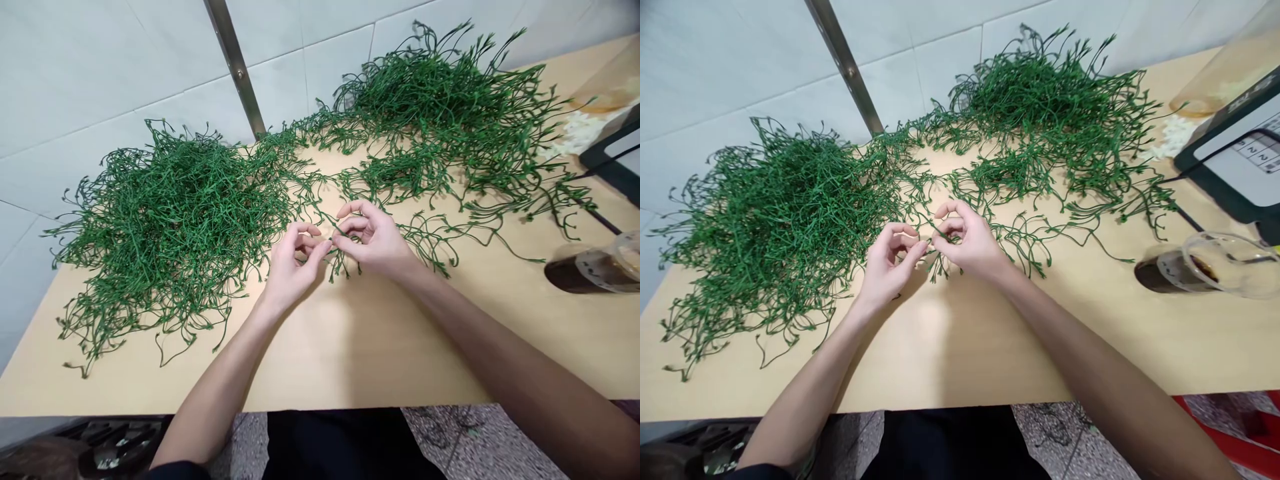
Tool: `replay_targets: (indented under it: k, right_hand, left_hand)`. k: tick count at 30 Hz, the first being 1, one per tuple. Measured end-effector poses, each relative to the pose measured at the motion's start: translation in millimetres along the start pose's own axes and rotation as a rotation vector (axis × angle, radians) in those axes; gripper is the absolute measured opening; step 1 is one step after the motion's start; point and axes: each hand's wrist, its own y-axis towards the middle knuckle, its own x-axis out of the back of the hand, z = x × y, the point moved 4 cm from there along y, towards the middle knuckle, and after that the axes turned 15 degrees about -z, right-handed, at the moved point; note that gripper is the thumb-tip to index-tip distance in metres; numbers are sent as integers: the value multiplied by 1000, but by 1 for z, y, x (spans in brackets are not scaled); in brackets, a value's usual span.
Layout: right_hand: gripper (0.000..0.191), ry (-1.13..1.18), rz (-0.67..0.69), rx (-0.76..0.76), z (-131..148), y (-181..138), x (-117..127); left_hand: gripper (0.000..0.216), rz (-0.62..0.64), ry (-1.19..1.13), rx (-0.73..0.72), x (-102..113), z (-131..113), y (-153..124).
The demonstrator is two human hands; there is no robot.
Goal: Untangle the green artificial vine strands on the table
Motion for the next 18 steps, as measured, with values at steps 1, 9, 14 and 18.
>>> replay_targets:
  k: [1,9,14,18]
  right_hand:
    - [36,1,5,-4,0,0,0]
    - [38,30,19,-36,1,0,-1]
    - [43,84,12,-56,1,0,-2]
    - [44,108,25,-70,2,0,-2]
  left_hand:
    - [24,-1,-53,23,0,-1,0]
    - [32,82,-305,35,1,-8,2]
    - [31,37,-195,33,0,1,0]
    - [35,12,-72,-150,0,2,-2]
